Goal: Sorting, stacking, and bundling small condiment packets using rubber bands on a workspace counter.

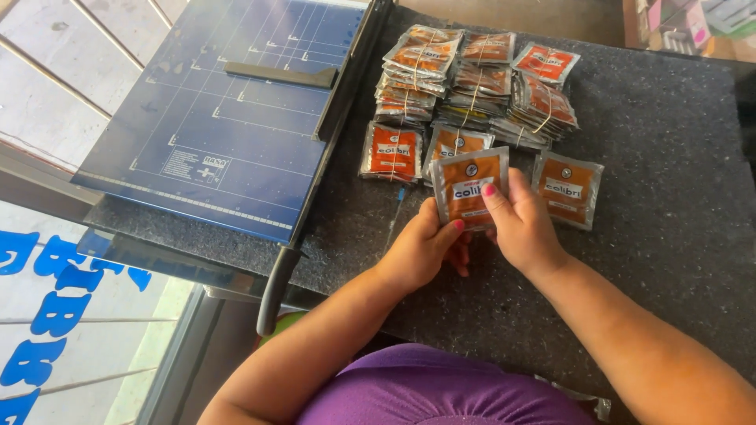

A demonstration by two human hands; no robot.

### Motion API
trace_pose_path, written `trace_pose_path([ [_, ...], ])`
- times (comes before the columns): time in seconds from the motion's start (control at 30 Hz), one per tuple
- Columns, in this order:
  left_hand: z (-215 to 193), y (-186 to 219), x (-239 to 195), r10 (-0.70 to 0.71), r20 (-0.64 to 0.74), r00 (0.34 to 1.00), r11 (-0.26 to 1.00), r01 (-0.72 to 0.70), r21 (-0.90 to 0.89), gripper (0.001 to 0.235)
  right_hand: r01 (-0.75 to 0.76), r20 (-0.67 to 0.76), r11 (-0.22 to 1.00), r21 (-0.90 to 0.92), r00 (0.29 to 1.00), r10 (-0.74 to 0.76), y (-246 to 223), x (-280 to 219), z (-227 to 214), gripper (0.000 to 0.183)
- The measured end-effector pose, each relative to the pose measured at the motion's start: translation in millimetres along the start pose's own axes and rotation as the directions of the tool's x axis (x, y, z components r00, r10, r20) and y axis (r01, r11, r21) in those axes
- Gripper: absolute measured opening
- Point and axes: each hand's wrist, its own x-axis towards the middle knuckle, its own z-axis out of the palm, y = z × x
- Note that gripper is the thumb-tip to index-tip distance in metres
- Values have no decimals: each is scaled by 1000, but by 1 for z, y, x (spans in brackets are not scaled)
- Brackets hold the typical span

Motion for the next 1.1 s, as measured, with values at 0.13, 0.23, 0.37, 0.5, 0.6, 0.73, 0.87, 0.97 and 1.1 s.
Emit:
trace_pose_path([
  [0.13, -3, -9, 2, 1, 11, 1000, 1000, -2, 17, 21, 45, 12, 999, 21, 999, -45, -3, -1, 0, 28],
  [0.23, -2, -7, 3, 14, -23, 1000, 991, -17, -133, 29, 98, 32, 993, 65, 994, -100, 4, 0, -4, 30],
  [0.37, 0, -5, 3, 46, -20, 999, 999, -46, 7, 22, 115, 53, 983, 142, 991, -123, 8, 3, -8, 34],
  [0.5, 2, 6, -1, 56, -49, 997, 997, -53, 50, 21, 235, 81, 962, 139, 965, -248, 1, 4, -7, 51],
  [0.6, 6, 21, -1, 62, -43, 997, 985, -55, 164, 21, 301, 69, 952, 53, 950, -304, -1, 4, -9, 56],
  [0.73, 5, 45, 2, 68, -129, 989, 917, -11, 398, 23, 331, 34, 940, 82, 942, -335, 5, 0, -7, 56],
  [0.87, 17, 66, 23, 108, -210, 972, 942, -32, 335, 25, 289, 58, 870, 399, 939, -338, 25, 13, -14, 38],
  [0.97, 22, 74, 41, 86, -232, 969, 980, -41, 193, 27, 335, -7, 805, 490, 925, -381, 18, 14, -18, 25],
  [1.1, 17, 62, 70, 129, -111, 985, 991, -131, -12, 25, 297, -153, 748, 593, 954, -258, -8, 7, -23, 33],
])
